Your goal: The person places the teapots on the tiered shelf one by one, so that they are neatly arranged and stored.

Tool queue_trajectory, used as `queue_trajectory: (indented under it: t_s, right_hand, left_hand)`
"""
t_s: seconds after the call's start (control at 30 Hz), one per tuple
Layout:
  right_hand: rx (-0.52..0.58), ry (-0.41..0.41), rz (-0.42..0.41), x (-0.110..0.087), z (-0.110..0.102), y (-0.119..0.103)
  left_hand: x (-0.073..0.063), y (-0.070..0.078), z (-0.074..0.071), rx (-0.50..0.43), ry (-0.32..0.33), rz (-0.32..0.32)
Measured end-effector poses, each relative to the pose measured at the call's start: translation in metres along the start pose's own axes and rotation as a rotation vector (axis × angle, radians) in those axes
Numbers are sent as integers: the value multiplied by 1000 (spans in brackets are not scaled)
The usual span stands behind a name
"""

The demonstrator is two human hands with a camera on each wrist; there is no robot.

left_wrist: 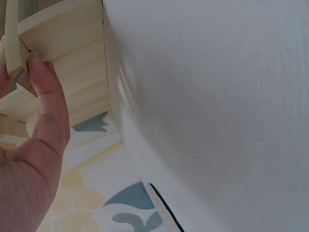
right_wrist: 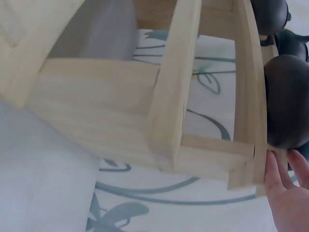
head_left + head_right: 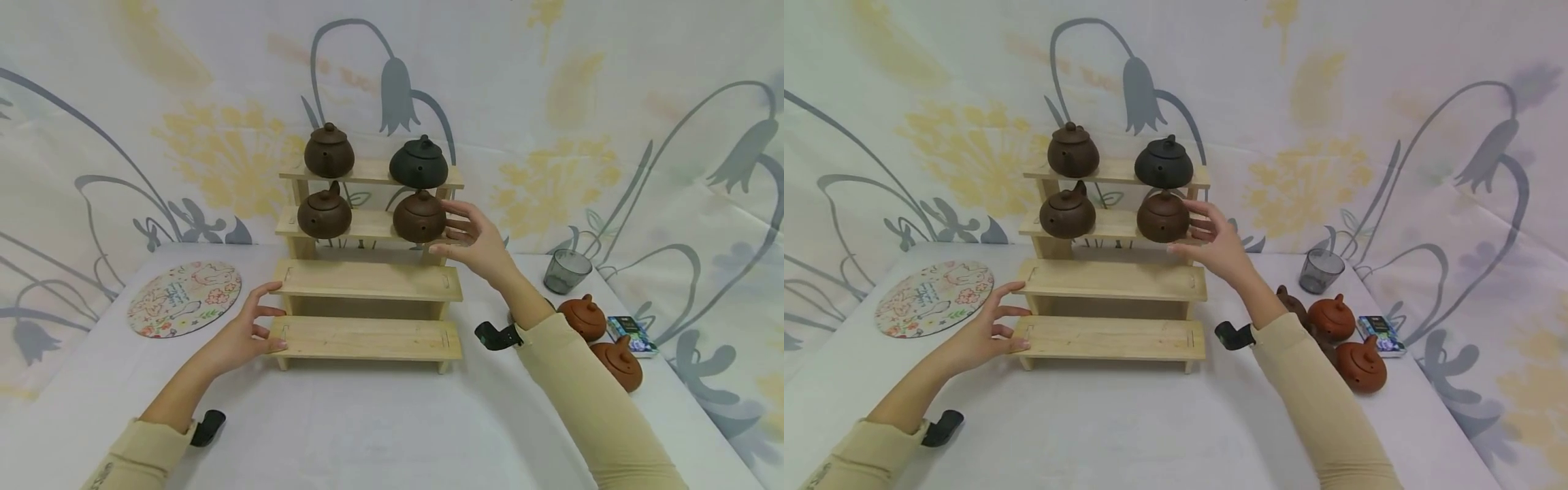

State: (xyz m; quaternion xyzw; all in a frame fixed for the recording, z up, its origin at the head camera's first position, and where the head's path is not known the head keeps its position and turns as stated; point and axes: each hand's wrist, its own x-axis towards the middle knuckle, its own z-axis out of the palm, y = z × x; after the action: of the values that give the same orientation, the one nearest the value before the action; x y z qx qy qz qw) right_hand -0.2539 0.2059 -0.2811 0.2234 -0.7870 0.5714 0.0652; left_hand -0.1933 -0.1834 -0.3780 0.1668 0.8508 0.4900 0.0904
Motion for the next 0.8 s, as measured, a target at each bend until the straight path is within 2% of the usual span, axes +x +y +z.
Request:
queue_trajectory:
  t_s: [0.27,0.57,0.8]
  right_hand:
    - [-57,62,-76,-33,-20,-1]
    - [-101,131,-27,-70,-38,3]
    - [-146,182,10,-98,-47,10]
  left_hand:
    - [0,-1,0,6,1,-5]
    - [-1,1,0,-8,-10,0]
    - [0,-1,0,13,-6,-22]
